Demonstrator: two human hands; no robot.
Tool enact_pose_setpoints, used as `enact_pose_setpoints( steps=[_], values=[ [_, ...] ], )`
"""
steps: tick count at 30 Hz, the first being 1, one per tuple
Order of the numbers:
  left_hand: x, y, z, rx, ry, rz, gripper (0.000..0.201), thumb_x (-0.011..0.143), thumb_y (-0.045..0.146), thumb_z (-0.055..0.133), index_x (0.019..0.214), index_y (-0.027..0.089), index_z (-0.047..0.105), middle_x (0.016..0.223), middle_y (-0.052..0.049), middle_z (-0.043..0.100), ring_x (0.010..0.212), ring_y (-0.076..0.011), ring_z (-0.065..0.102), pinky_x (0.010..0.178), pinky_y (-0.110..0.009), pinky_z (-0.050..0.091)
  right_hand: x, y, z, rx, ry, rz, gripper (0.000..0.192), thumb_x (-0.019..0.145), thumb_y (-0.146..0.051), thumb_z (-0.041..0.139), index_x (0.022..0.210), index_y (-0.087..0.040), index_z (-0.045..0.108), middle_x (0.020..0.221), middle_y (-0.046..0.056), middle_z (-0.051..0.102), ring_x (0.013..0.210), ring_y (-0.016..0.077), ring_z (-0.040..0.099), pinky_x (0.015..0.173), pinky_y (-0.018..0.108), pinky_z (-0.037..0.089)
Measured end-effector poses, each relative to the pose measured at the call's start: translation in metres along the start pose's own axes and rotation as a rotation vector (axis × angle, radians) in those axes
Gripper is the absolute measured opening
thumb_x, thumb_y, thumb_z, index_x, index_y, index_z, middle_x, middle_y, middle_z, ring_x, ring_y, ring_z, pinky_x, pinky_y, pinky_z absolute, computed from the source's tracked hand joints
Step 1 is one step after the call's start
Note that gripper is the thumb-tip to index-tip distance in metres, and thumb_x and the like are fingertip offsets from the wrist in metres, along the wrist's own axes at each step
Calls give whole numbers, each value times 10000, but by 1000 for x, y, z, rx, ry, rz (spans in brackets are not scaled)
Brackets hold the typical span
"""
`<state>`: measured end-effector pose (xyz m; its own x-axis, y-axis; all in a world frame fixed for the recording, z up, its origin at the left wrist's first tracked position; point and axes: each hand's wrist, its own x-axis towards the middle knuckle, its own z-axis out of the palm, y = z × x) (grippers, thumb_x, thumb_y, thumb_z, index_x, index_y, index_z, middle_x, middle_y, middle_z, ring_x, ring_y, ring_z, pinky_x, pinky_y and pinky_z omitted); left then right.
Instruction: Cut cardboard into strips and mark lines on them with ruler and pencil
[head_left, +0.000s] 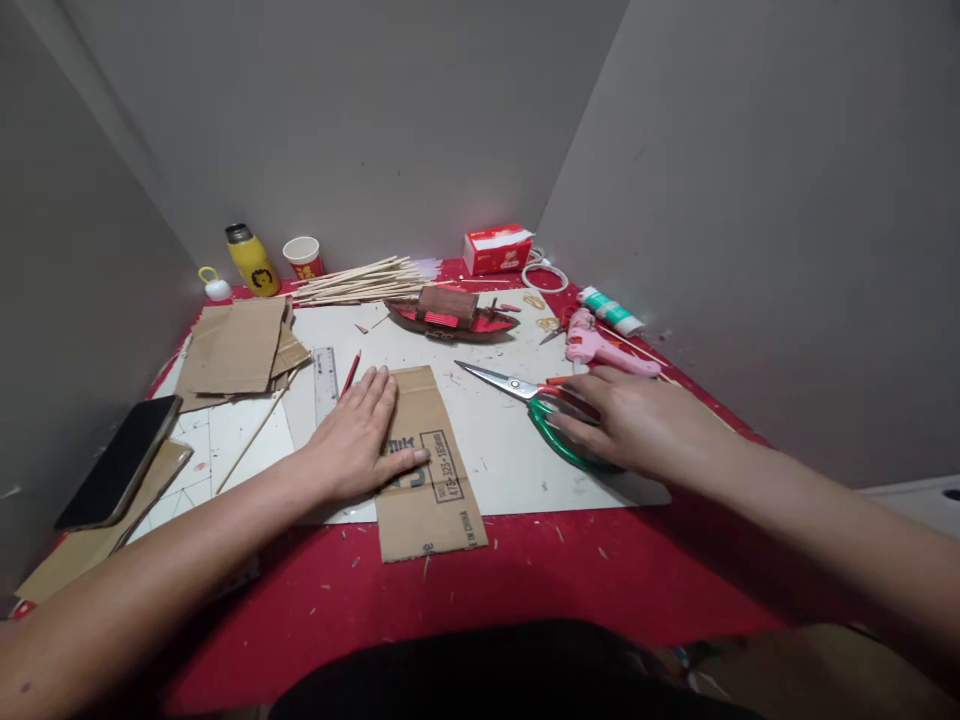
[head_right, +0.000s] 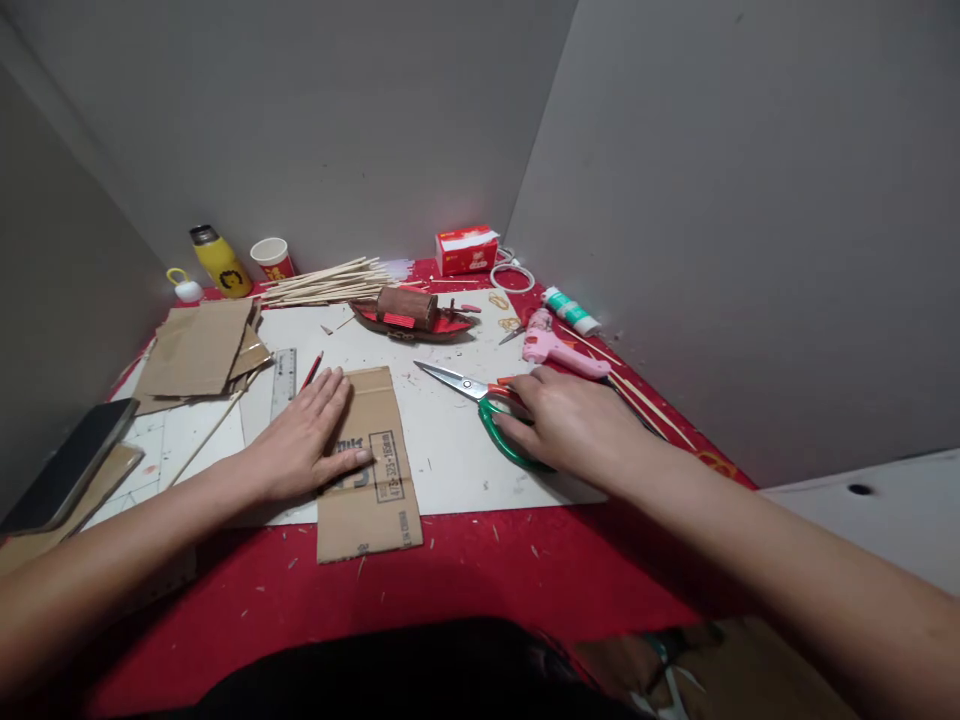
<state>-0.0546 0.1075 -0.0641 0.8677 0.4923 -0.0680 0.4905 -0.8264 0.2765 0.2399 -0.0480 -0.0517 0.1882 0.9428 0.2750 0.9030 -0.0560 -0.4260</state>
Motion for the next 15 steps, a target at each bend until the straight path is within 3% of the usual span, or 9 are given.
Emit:
enact_pose_setpoints(
  steps=[2, 3, 6, 7, 11, 15],
  values=[
    [-1, 0, -2, 2, 30, -10, 1084, 874, 760, 443, 1583, -11, 162, 1655, -268, 10, 1546, -379, -34, 1252, -509, 54, 8, -23, 2, -53, -12, -59, 414, 834, -506, 590, 1013, -158, 723, 1026, 220, 717, 963, 410, 670, 823, 575, 512],
    [-1, 0, -2, 1, 38, -10, 1100, 858, 771, 463, 1585, 2, 164, 1657, -260, 9, 1546, -374, -44, 1253, -504, 45, 15, -36, 7, -99, -40, -135, 535, 894, -513, 519, 1191, -99, 680, 1220, 263, 674, 1127, 431, 631, 933, 600, 490],
    [1, -3, 2, -12, 27, -12, 1136, 803, 799, 514, 1575, 17, 226, 1649, -272, 101, 1544, -395, 43, 1250, -514, 77, 42, -69, 37, -111, -247, -358, 819, 954, -573, 455, 1519, 13, 369, 1585, 269, 369, 1467, 379, 363, 1190, 530, 327],
    [2, -4, 4, -19, 22, -15, 1148, 794, 802, 519, 1566, -1, 240, 1640, -287, 124, 1540, -409, 75, 1247, -526, 93, 51, -75, 50, -111, -293, -385, 874, 946, -609, 459, 1541, 18, 326, 1617, 265, 299, 1502, 369, 298, 1217, 514, 285],
    [5, -5, 9, -64, 18, -23, 1173, 784, 791, 528, 1542, -62, 257, 1626, -316, 135, 1533, -427, 110, 1242, -537, 106, 69, -75, 90, -116, -413, -404, 889, 935, -654, 459, 1562, -38, 326, 1626, 239, 265, 1521, 368, 249, 1235, 545, 219],
    [5, -3, 8, -158, 39, -30, 1153, 744, 743, 608, 1524, -54, 314, 1622, -311, 160, 1534, -423, 112, 1247, -521, 87, 69, -68, 97, -113, -452, -399, 919, 927, -701, 419, 1583, -70, 292, 1645, 219, 222, 1534, 364, 198, 1239, 569, 175]
  ],
)
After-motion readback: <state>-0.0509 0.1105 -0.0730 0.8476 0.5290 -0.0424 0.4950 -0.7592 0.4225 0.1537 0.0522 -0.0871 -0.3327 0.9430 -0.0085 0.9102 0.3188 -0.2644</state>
